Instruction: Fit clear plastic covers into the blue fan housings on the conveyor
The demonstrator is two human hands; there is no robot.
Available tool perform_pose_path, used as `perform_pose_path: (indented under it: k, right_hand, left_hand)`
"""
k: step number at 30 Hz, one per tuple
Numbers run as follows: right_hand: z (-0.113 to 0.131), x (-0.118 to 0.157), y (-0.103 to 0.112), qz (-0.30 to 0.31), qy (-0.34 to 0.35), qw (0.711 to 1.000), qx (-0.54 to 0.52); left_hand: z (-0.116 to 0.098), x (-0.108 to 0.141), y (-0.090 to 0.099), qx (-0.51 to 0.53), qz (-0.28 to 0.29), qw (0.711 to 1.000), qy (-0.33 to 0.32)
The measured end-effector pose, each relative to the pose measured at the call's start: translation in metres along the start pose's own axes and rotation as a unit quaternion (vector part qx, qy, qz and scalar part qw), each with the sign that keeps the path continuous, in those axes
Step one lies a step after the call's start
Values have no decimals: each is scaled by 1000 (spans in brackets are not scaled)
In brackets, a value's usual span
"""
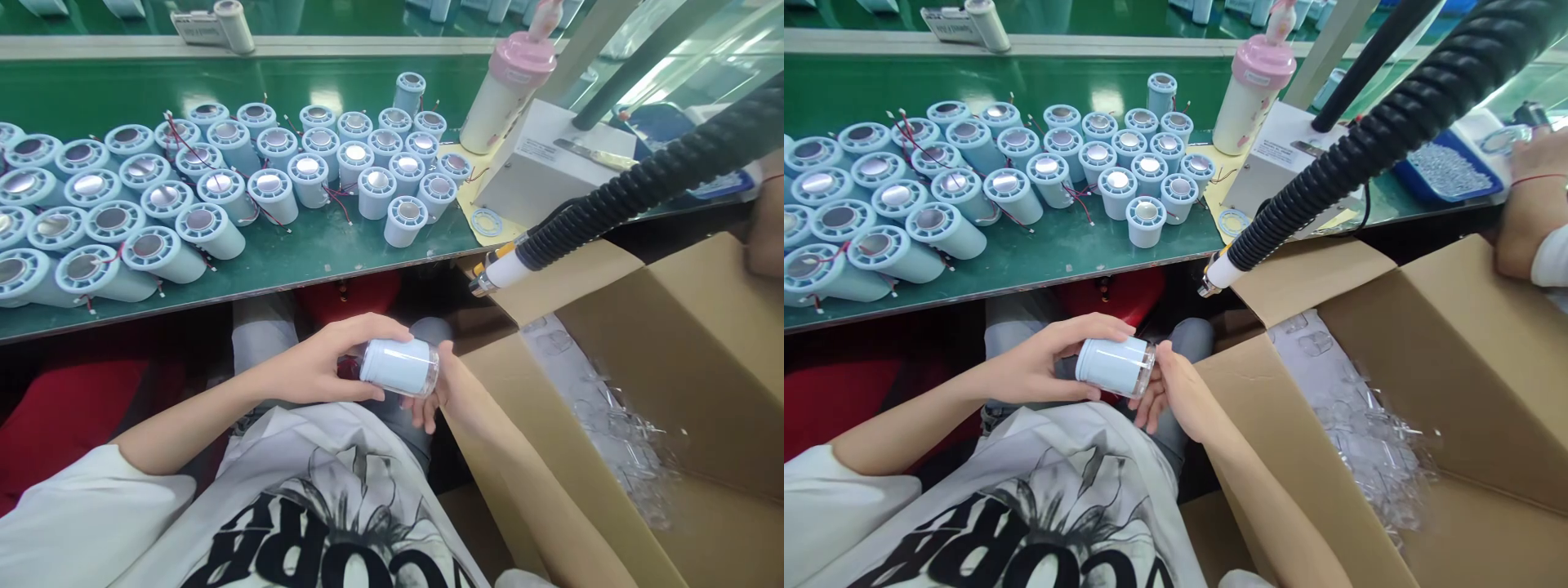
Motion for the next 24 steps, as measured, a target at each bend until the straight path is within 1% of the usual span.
perform_pose_path:
  k: [1,2,3,4,5,6,7,8,9,10,12,13,14,16,18,21,24]
  right_hand:
    - [2,2,2,-11,65,997,38]
    - [6,4,3,-19,140,986,85]
    - [9,7,4,-19,216,966,141]
    - [12,10,4,-8,290,935,206]
    - [15,13,4,9,355,894,273]
    - [16,16,3,25,406,851,333]
    - [16,18,3,37,437,815,378]
    - [16,19,3,44,450,800,394]
    - [16,19,3,46,447,809,379]
    - [16,19,4,43,423,840,338]
    - [15,18,6,33,338,915,217]
    - [14,18,6,28,295,942,159]
    - [14,18,6,22,263,958,116]
    - [15,18,6,8,228,970,84]
    - [16,17,6,-5,216,972,92]
    - [14,16,5,-32,186,976,111]
    - [13,14,3,-28,152,981,115]
  left_hand:
    - [-1,1,-1,26,2,999,28]
    - [-2,2,-2,52,4,997,55]
    - [-3,3,-2,77,7,994,78]
    - [-4,3,-3,97,9,991,96]
    - [-4,3,-3,112,10,988,109]
    - [-4,3,-3,123,12,985,119]
    - [-4,3,-3,129,14,984,125]
    - [-4,2,-3,129,18,983,125]
    - [-4,2,-2,124,21,985,119]
    - [-4,1,-1,114,25,987,109]
    - [-5,0,0,104,31,991,83]
    - [-4,0,1,109,36,990,77]
    - [-4,1,1,122,41,989,79]
    - [-2,1,0,163,52,980,101]
    - [2,2,-4,202,63,969,125]
    - [8,2,-12,252,72,955,141]
    - [12,-2,-15,266,75,943,187]
Point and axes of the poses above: each hand's wrist, its own x-axis away from the middle knuckle, its own y-axis out of the back of the hand, z = x × y, the point moved 2 cm from there along -x, towards the middle knuckle, and after that the axes turned 12 degrees about -x, right-handed, at the moved point
